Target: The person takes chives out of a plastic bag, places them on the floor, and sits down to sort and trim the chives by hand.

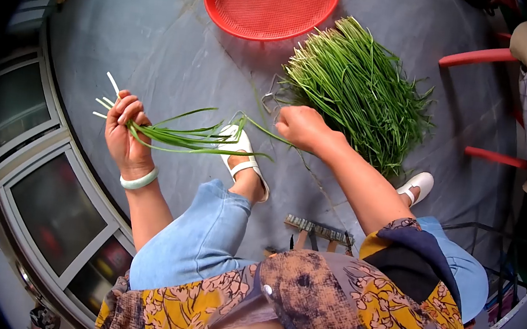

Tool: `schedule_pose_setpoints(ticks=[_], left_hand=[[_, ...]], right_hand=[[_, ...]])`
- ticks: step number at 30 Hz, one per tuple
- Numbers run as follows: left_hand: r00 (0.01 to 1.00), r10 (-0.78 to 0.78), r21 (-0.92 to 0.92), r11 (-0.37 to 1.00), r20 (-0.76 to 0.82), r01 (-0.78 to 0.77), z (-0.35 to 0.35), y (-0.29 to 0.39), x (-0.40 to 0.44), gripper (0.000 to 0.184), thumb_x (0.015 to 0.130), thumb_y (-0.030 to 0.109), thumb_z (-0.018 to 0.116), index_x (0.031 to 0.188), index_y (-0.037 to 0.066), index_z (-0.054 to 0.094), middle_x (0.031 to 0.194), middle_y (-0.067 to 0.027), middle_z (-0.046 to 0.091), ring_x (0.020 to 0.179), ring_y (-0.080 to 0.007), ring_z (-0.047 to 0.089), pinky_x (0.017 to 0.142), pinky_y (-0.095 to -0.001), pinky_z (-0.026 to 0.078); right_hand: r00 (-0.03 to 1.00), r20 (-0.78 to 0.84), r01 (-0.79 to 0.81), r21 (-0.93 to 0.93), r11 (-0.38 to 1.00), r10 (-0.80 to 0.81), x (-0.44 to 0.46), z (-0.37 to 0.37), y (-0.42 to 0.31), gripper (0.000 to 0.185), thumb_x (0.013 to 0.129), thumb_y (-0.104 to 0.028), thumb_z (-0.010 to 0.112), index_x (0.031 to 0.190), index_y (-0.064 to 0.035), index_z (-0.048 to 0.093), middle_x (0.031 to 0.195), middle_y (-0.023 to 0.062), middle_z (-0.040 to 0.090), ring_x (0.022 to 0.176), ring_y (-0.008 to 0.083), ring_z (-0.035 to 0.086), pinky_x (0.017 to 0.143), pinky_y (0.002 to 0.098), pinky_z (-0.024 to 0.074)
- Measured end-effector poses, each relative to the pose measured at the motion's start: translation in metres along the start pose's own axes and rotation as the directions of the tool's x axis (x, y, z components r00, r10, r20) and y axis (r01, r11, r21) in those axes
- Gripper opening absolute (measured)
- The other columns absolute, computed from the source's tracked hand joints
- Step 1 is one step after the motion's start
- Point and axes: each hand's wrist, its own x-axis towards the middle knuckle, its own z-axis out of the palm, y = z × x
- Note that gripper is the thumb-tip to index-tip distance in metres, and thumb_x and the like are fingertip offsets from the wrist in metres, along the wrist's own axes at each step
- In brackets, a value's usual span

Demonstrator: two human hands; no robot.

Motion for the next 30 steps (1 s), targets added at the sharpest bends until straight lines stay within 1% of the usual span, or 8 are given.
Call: schedule_pose_setpoints(ticks=[5,10,18,19,20,23,26,30], left_hand=[[0.996,-0.006,-0.077,0.997,0.089,0.012,0.017,0.011,-0.009,0.009,0.096,0.004,0.042,0.104,0.000,0.045,0.077,-0.0031,0.047,0.060,-0.0093,0.044,0.050,-0.0230,0.028],[0.989,0.004,-0.021,1.000,0.150,-0.001,0.034,0.000,-0.013,0.012,0.097,0.009,0.046,0.106,0.001,0.045,0.070,-0.0010,0.044,0.054,-0.0067,0.041,0.048,-0.0221,0.025],[0.977,-0.182,0.342,0.930,0.107,0.136,0.035,-0.028,-0.017,0.031,0.104,0.017,0.037,0.125,-0.003,0.048,0.051,0.0041,0.041,0.040,-0.0061,0.036,0.043,-0.0232,0.022],[0.966,-0.224,0.378,0.911,0.126,0.162,0.033,-0.028,-0.018,0.035,0.104,0.019,0.034,0.128,-0.002,0.048,0.049,0.0046,0.041,0.039,-0.0064,0.037,0.046,-0.0234,0.028],[0.965,-0.222,0.408,0.901,0.142,0.147,0.031,-0.031,-0.019,0.035,0.104,0.019,0.034,0.128,-0.001,0.049,0.049,0.0048,0.041,0.040,-0.0067,0.037,0.049,-0.0245,0.031],[0.950,-0.225,0.467,0.878,0.216,0.101,0.030,-0.040,-0.016,0.036,0.104,0.020,0.031,0.129,0.002,0.050,0.050,0.0045,0.041,0.051,-0.0099,0.046,0.065,-0.0332,0.044],[0.945,-0.255,0.456,0.879,0.203,0.139,0.032,-0.049,-0.018,0.036,0.104,0.020,0.033,0.130,0.002,0.049,0.052,0.0032,0.044,0.066,-0.0135,0.052,0.072,-0.0383,0.047],[0.921,-0.330,0.328,0.910,0.208,0.252,0.027,-0.051,-0.016,0.036,0.103,0.019,0.035,0.132,0.001,0.046,0.091,-0.0075,0.056,0.072,-0.0171,0.052,0.064,-0.0333,0.051]], right_hand=[[1.000,-0.011,-0.001,-0.056,0.998,0.000,-0.021,0.026,0.018,0.033,0.086,-0.036,0.062,0.077,-0.0049,0.064,0.084,0.0160,0.067,0.083,0.0370,0.064,0.072,0.0474,0.0506],[0.925,0.347,-0.056,-0.275,0.960,0.154,-0.047,0.040,0.015,0.051,0.081,0.000,0.054,0.131,-0.0064,0.050,0.138,0.0217,0.043,0.106,0.0411,0.060,0.085,0.0498,0.0509],[0.982,0.172,0.109,-0.168,0.980,-0.080,-0.035,0.023,0.039,0.032,0.081,-0.005,0.059,0.112,-0.0018,0.057,0.113,0.0220,0.061,0.096,0.0388,0.063,0.083,0.0445,0.0510],[0.976,0.074,0.204,0.026,0.979,-0.205,-0.033,0.007,0.026,0.036,0.080,-0.005,0.059,0.116,-0.0023,0.057,0.115,0.0218,0.060,0.098,0.0380,0.062,0.085,0.0442,0.0505],[0.958,0.279,-0.171,0.360,0.917,0.068,-0.031,-0.013,0.014,0.040,0.081,-0.006,0.058,0.120,-0.0035,0.057,0.116,0.0208,0.059,0.103,0.0368,0.060,0.089,0.0441,0.0486],[0.995,-0.068,0.068,-0.110,0.992,-0.076,-0.013,-0.015,0.036,0.028,0.084,-0.014,0.059,0.110,-0.0047,0.061,0.110,0.0190,0.062,0.097,0.0358,0.062,0.085,0.0430,0.0504],[0.905,-0.378,0.227,0.042,0.973,-0.195,-0.006,-0.051,0.023,0.015,0.086,-0.011,0.060,0.096,-0.0016,0.064,0.092,0.0168,0.067,0.088,0.0335,0.065,0.078,0.0387,0.0517],[0.774,-0.632,-0.004,0.041,0.999,0.029,0.015,-0.089,0.059,0.016,0.088,-0.016,0.059,0.094,-0.0032,0.066,0.088,0.0158,0.067,0.081,0.0314,0.066,0.073,0.0377,0.0513]])
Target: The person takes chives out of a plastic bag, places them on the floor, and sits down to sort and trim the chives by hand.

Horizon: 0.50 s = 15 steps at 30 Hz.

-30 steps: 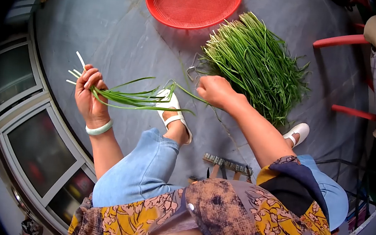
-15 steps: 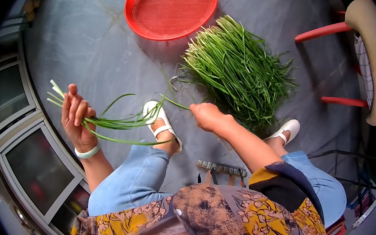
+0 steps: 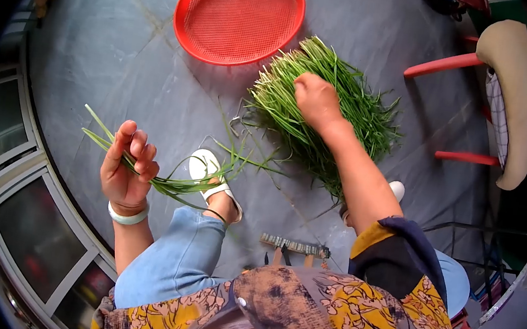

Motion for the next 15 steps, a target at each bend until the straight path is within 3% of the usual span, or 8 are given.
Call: schedule_pose_setpoints(ticks=[2,4,8,12,13,15], left_hand=[[1.000,-0.002,-0.035,0.999,0.009,0.003,-0.003,-0.002,0.000,0.036,0.103,0.019,0.035,0.133,0.000,0.045,0.096,-0.0097,0.055,0.071,-0.0163,0.051,0.057,-0.0280,0.048],[1.000,-0.003,-0.068,0.998,0.021,0.004,-0.005,-0.004,0.002,0.037,0.104,0.020,0.034,0.133,-0.001,0.044,0.101,-0.0119,0.054,0.069,-0.0154,0.050,0.049,-0.0227,0.045],[1.000,-0.020,-0.080,0.997,0.006,0.021,-0.005,-0.004,0.003,0.039,0.104,0.020,0.034,0.135,-0.001,0.042,0.100,-0.0121,0.054,0.068,-0.0149,0.050,0.046,-0.0212,0.044],[1.000,-0.015,-0.115,0.993,-0.001,0.015,-0.009,-0.006,0.005,0.040,0.104,0.021,0.034,0.136,-0.002,0.041,0.103,-0.0140,0.057,0.070,-0.0154,0.053,0.047,-0.0213,0.045],[1.000,-0.013,-0.128,0.992,0.007,0.014,-0.010,-0.007,0.005,0.040,0.103,0.021,0.034,0.135,-0.002,0.041,0.105,-0.0149,0.058,0.071,-0.0155,0.055,0.048,-0.0215,0.045],[1.000,-0.022,-0.114,0.993,-0.022,0.019,-0.011,-0.009,0.004,0.040,0.103,0.022,0.035,0.135,-0.002,0.041,0.104,-0.0137,0.059,0.070,-0.0144,0.054,0.048,-0.0210,0.044]], right_hand=[[0.998,-0.059,-0.035,-0.094,0.995,0.030,0.019,0.001,0.019,0.019,0.088,-0.021,0.060,0.096,-0.0048,0.066,0.088,0.0153,0.068,0.082,0.0311,0.066,0.074,0.0389,0.0511],[0.996,0.013,-0.081,-0.168,0.982,0.085,0.034,0.006,0.025,0.021,0.088,-0.024,0.059,0.099,-0.0078,0.065,0.096,0.0147,0.067,0.090,0.0326,0.064,0.079,0.0421,0.0503],[0.961,0.192,-0.127,-0.331,0.935,0.199,0.047,0.013,0.029,0.027,0.086,-0.030,0.061,0.103,-0.0096,0.064,0.101,0.0139,0.067,0.097,0.0331,0.063,0.083,0.0435,0.0494],[0.970,0.188,-0.143,-0.085,0.986,0.156,0.052,-0.002,0.042,0.025,0.084,-0.028,0.062,0.099,-0.0095,0.069,0.095,0.0143,0.069,0.090,0.0301,0.066,0.080,0.0405,0.0507],[0.977,0.164,-0.150,0.051,0.987,0.140,0.047,-0.008,0.044,0.023,0.083,-0.024,0.062,0.095,-0.0061,0.070,0.085,0.0107,0.069,0.079,0.0212,0.065,0.073,0.0349,0.0503],[0.963,0.207,-0.220,0.219,0.951,0.175,0.035,-0.024,0.048,0.021,0.083,-0.021,0.064,0.093,-0.0034,0.069,0.082,0.0058,0.067,0.076,0.0152,0.061,0.071,0.0309,0.0486]])
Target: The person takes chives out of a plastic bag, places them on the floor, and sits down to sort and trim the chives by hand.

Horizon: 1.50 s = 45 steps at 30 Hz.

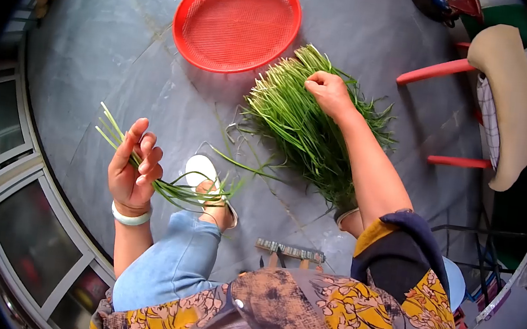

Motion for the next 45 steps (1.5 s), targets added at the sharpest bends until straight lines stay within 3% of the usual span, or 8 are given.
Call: schedule_pose_setpoints(ticks=[2,5,11,15,23,28,41,45], left_hand=[[1.000,-0.012,0.028,1.000,-0.024,0.012,0.003,-0.001,0.000,0.040,0.103,0.021,0.036,0.136,-0.001,0.042,0.102,-0.0121,0.058,0.070,-0.0133,0.051,0.047,-0.0204,0.042],[0.998,-0.027,0.086,0.996,-0.048,0.031,0.010,-0.001,-0.001,0.039,0.103,0.020,0.037,0.136,0.000,0.042,0.100,-0.0095,0.055,0.068,-0.0120,0.046,0.047,-0.0194,0.040],[0.994,-0.022,0.243,0.969,-0.103,0.046,0.033,0.005,-0.003,0.038,0.103,0.019,0.039,0.135,0.000,0.044,0.098,-0.0075,0.057,0.067,-0.0099,0.045,0.046,-0.0178,0.038],[0.997,-0.048,0.338,0.939,-0.055,0.063,0.064,0.024,-0.010,0.038,0.102,0.018,0.039,0.135,0.000,0.044,0.096,-0.0072,0.058,0.064,-0.0086,0.046,0.045,-0.0160,0.035],[0.996,-0.084,0.598,0.798,-0.008,0.073,0.161,0.032,-0.026,0.037,0.100,0.021,0.045,0.128,-0.003,0.048,0.088,-0.0077,0.061,0.058,-0.0078,0.047,0.045,-0.0179,0.033],[0.995,-0.101,0.710,0.701,-0.003,0.074,0.221,0.005,-0.034,0.033,0.100,0.024,0.046,0.117,-0.002,0.057,0.086,-0.0070,0.063,0.059,-0.0074,0.047,0.045,-0.0180,0.031],[0.963,-0.256,0.782,0.584,-0.079,0.219,0.221,-0.141,-0.015,0.021,0.090,0.010,0.064,0.110,0.006,0.064,0.100,-0.0002,0.066,0.073,-0.0020,0.052,0.054,-0.0147,0.034],[0.971,-0.232,0.777,0.620,0.052,0.106,0.223,-0.156,-0.005,0.024,0.085,0.009,0.071,0.104,-0.001,0.059,0.091,-0.0028,0.063,0.081,-0.0096,0.059,0.072,-0.0230,0.047]], right_hand=[[1.000,0.009,-0.026,0.208,0.978,0.025,-0.019,-0.011,0.000,0.018,0.084,-0.017,0.065,0.089,-0.0003,0.067,0.080,-0.0013,0.062,0.075,0.0083,0.054,0.069,0.0254,0.0451],[0.999,-0.054,0.020,0.471,0.882,0.006,-0.046,-0.024,-0.012,0.015,0.092,-0.017,0.060,0.094,-0.0027,0.062,0.083,0.0017,0.064,0.077,0.0096,0.057,0.072,0.0252,0.0468],[0.996,-0.027,-0.041,0.716,0.696,0.087,-0.089,-0.070,-0.045,0.014,0.098,-0.016,0.052,0.101,-0.0027,0.053,0.085,0.0069,0.065,0.078,0.0148,0.061,0.075,0.0293,0.0528],[0.999,-0.038,0.044,0.903,0.428,-0.023,-0.120,-0.113,-0.083,0.023,0.099,-0.015,0.050,0.116,0.0003,0.053,0.084,0.0054,0.060,0.078,0.0160,0.061,0.079,0.0367,0.0558],[0.981,-0.155,0.188,0.905,0.383,-0.115,-0.183,-0.188,-0.159,0.024,0.097,-0.014,0.050,0.115,0.0018,0.055,0.092,0.0074,0.061,0.088,0.0187,0.061,0.089,0.0470,0.0529],[0.963,-0.206,0.267,0.658,0.704,-0.173,-0.221,-0.216,-0.179,0.021,0.093,-0.022,0.060,0.105,-0.0064,0.068,0.091,-0.0025,0.061,0.083,0.0078,0.056,0.075,0.0242,0.0446],[0.986,0.053,0.065,0.752,0.656,-0.159,-0.288,-0.137,-0.176,0.019,0.091,-0.015,0.064,0.105,-0.0030,0.067,0.089,0.0014,0.066,0.079,0.0087,0.061,0.074,0.0250,0.0497],[0.978,0.159,-0.038,0.769,0.638,-0.133,-0.287,-0.121,-0.180,0.014,0.091,-0.013,0.063,0.100,-0.0036,0.068,0.087,0.0006,0.066,0.074,0.0062,0.058,0.070,0.0221,0.0473]])
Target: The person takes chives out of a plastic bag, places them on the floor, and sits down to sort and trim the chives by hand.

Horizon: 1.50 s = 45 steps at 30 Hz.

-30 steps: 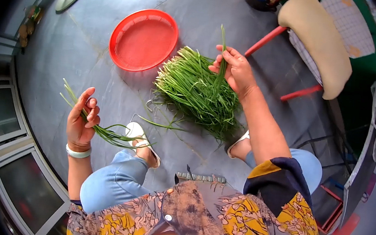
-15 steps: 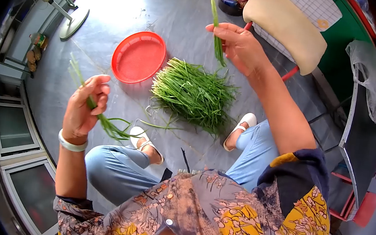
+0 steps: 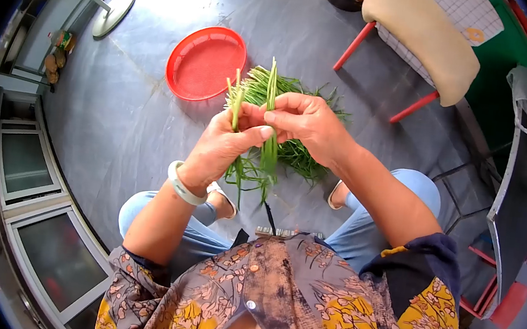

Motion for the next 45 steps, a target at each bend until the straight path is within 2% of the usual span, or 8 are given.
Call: schedule_pose_setpoints(ticks=[4,8,11,17,28,34,37,45], left_hand=[[0.993,-0.116,0.035,0.993,0.010,0.116,-0.005,0.010,0.008,0.021,0.085,0.006,0.071,0.100,0.000,0.058,0.087,-0.0029,0.063,0.076,-0.0086,0.057,0.068,-0.0221,0.046],[0.983,-0.184,-0.133,0.973,0.030,0.186,-0.015,0.006,0.014,0.014,0.087,0.011,0.069,0.094,0.005,0.059,0.085,-0.0020,0.064,0.072,-0.0065,0.055,0.062,-0.0192,0.041],[0.977,-0.206,-0.138,0.968,0.059,0.212,-0.013,0.007,0.015,0.013,0.088,0.014,0.069,0.093,0.007,0.059,0.083,-0.0012,0.064,0.069,-0.0044,0.054,0.056,-0.0168,0.037],[0.974,-0.216,-0.229,0.947,0.061,0.224,-0.008,0.000,0.015,0.011,0.089,0.012,0.066,0.094,0.008,0.058,0.084,-0.0011,0.064,0.067,-0.0023,0.052,0.051,-0.0144,0.032],[0.970,-0.241,-0.225,0.944,0.036,0.242,-0.005,-0.007,0.017,0.004,0.092,0.012,0.061,0.093,0.011,0.057,0.081,-0.0012,0.063,0.066,-0.0042,0.052,0.052,-0.0179,0.033],[0.966,-0.257,-0.278,0.927,0.024,0.253,-0.006,-0.006,0.016,0.003,0.093,0.013,0.059,0.093,0.011,0.056,0.082,-0.0014,0.064,0.067,-0.0049,0.054,0.052,-0.0193,0.033],[0.964,-0.266,-0.300,0.919,0.005,0.256,-0.004,-0.002,0.015,0.003,0.093,0.013,0.059,0.094,0.011,0.057,0.083,-0.0017,0.065,0.068,-0.0050,0.055,0.053,-0.0194,0.033],[0.966,-0.239,-0.230,0.939,0.099,0.256,-0.010,-0.011,0.016,0.005,0.094,0.013,0.059,0.097,0.009,0.059,0.085,-0.0018,0.065,0.069,-0.0044,0.055,0.052,-0.0183,0.034]], right_hand=[[1.000,0.008,-0.004,-0.055,0.998,0.004,0.009,-0.006,0.000,0.016,0.093,-0.011,0.060,0.104,-0.0018,0.067,0.089,0.0025,0.067,0.079,0.0083,0.061,0.070,0.0240,0.0504],[0.997,0.000,-0.082,-0.013,0.997,0.082,0.016,-0.008,-0.006,0.021,0.095,-0.014,0.057,0.108,0.0001,0.065,0.093,0.0043,0.067,0.082,0.0102,0.062,0.072,0.0263,0.0512],[0.996,0.022,-0.085,0.020,0.996,0.084,0.015,-0.009,-0.007,0.024,0.096,-0.016,0.055,0.111,0.0008,0.064,0.096,0.0054,0.067,0.084,0.0111,0.063,0.074,0.0272,0.0514],[0.994,-0.004,-0.105,0.038,0.994,0.106,0.006,-0.018,-0.006,0.028,0.096,-0.020,0.055,0.113,0.0015,0.061,0.091,0.0052,0.065,0.080,0.0107,0.061,0.074,0.0275,0.0505],[0.992,-0.017,-0.127,0.011,0.992,0.127,0.001,-0.018,-0.010,0.022,0.095,-0.020,0.058,0.106,-0.0018,0.064,0.087,0.0040,0.064,0.080,0.0112,0.061,0.074,0.0272,0.0516],[0.998,-0.048,-0.042,-0.070,0.997,0.038,0.012,-0.023,-0.001,0.017,0.093,-0.017,0.059,0.102,-0.0025,0.062,0.080,0.0024,0.061,0.062,0.0073,0.053,0.058,0.0229,0.0437],[0.996,-0.053,-0.065,0.073,0.995,0.069,0.011,-0.020,-0.006,0.016,0.092,-0.016,0.059,0.098,-0.0021,0.061,0.078,0.0027,0.059,0.058,0.0063,0.048,0.050,0.0219,0.0369],[0.994,-0.088,-0.066,-0.026,0.998,0.063,0.013,-0.012,-0.005,0.017,0.090,-0.019,0.063,0.093,-0.0020,0.061,0.073,0.0024,0.057,0.051,0.0062,0.047,0.044,0.0212,0.0357]])
